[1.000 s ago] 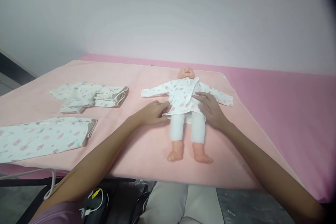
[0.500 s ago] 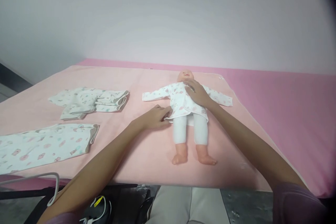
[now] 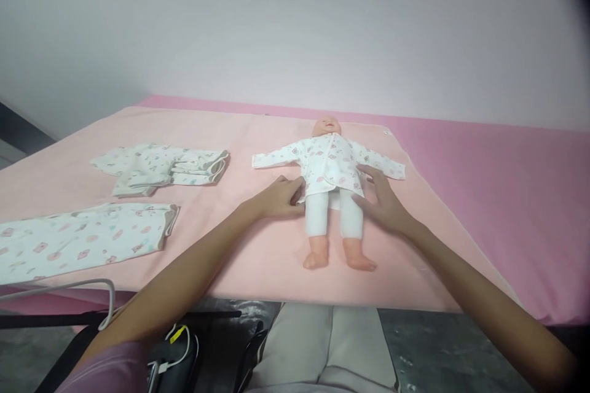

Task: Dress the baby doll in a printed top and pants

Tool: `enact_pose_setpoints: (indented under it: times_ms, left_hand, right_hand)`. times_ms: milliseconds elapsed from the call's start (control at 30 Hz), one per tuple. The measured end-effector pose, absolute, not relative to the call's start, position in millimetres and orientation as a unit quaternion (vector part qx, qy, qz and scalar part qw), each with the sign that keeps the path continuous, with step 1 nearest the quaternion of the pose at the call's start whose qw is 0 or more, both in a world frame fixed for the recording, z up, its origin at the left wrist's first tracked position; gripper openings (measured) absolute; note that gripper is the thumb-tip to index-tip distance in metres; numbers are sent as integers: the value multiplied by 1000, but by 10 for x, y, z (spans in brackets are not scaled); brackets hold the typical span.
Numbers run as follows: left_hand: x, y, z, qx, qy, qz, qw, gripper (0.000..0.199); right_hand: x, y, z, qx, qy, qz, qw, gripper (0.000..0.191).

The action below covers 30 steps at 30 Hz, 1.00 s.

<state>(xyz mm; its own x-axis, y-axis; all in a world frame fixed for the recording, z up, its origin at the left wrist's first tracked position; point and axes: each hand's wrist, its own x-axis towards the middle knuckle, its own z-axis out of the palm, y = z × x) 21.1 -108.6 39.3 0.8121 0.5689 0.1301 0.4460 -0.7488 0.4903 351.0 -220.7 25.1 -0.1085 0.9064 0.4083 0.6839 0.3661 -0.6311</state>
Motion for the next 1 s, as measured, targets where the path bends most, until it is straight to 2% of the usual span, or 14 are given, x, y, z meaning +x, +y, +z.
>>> enact_pose_setpoints:
  times_ms: [100, 167, 267, 333, 500, 667, 800, 867, 1000]
  left_hand:
    - [303, -1140, 317, 908, 304, 164, 237, 29]
    - [395, -1193, 250, 880, 323, 201, 284, 25]
    - [535, -1286, 173, 833, 323, 256, 370, 20]
    - [582, -1326, 160, 820, 324, 274, 385, 17]
    - [451, -1275, 238, 858, 355, 280, 245, 20]
    - [516, -1247, 378, 857, 343, 358, 138, 25]
    - [926, -1262, 526, 899, 321, 294, 51, 19]
    - [1053, -1227, 610, 907, 324, 269, 31, 16]
    - [732, -1043, 738, 818, 457, 330, 113, 33]
  right_hand:
    - [3723, -2269, 154, -543, -735, 209, 349, 76]
    - [3792, -2205, 161, -528, -746, 218, 344, 74]
    - [3799, -2016, 193, -522, -751, 153, 375, 59]
    - [3762, -1901, 190, -522, -749, 87, 399, 50]
    - [3631, -1875, 160, -535, -731, -19, 423, 48]
    - [3439, -1923, 291, -519, -758, -79, 387, 38]
    - [3224, -1695, 499, -535, -779, -86, 316, 17]
    - [3242, -1559, 600, -544, -776, -76, 310, 5]
    - [3818, -1594, 613, -631, -652, -50, 418, 43]
